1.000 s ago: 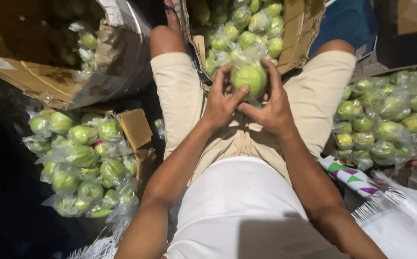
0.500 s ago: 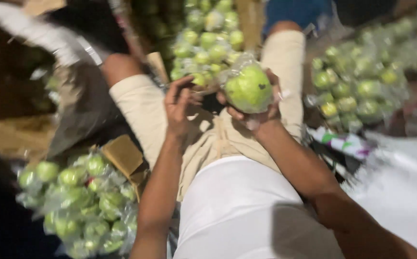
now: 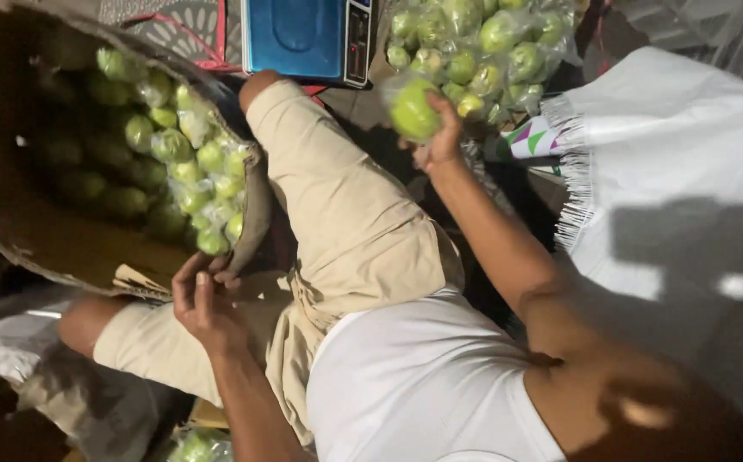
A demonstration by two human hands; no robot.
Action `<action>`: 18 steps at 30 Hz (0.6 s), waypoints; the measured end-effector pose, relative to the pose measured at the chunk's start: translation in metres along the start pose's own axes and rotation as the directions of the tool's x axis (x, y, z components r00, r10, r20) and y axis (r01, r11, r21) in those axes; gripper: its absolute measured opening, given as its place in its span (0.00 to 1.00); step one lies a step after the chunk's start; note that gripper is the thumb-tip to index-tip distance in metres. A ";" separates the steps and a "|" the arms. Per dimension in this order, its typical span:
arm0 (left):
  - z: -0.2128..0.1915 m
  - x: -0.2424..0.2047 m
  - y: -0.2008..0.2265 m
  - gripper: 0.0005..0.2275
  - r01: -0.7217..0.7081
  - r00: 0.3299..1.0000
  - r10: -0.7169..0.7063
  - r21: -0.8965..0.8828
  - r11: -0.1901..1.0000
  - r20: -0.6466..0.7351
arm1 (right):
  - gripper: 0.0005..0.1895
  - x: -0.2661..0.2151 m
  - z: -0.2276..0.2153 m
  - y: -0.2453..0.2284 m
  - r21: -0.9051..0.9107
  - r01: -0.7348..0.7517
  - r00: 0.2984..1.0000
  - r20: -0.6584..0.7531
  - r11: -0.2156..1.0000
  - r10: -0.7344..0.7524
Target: Sorting and packing guavas from large containers into smaller cardboard boxes while sitting on the floor.
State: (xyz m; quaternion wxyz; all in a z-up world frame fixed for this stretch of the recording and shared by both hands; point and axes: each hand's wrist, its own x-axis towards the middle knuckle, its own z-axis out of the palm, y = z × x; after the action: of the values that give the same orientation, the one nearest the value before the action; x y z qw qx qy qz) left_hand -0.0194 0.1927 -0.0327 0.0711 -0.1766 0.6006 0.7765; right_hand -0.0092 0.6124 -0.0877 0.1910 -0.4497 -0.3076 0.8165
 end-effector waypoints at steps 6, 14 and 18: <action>-0.005 0.006 0.004 0.15 0.081 0.996 -0.080 0.029 0.996 -0.048 | 0.30 0.040 -0.134 0.030 0.092 -0.137 0.977 -0.152 0.986 0.150; 0.007 0.010 0.017 0.17 0.146 0.989 -0.141 0.136 0.980 -0.040 | 0.30 -0.002 -0.088 0.008 0.179 -0.237 0.970 -0.002 0.955 0.241; 0.007 0.011 0.011 0.20 -0.217 0.957 0.115 0.390 0.895 0.268 | 0.33 -0.031 0.001 -0.015 0.032 -0.317 0.878 0.387 0.948 0.281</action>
State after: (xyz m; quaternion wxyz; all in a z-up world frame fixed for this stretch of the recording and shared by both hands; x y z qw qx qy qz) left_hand -0.0341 0.1951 -0.0253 0.1113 -0.0110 0.7520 0.6497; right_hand 0.0071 0.6050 -0.0578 0.0209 -0.3165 -0.2266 0.9209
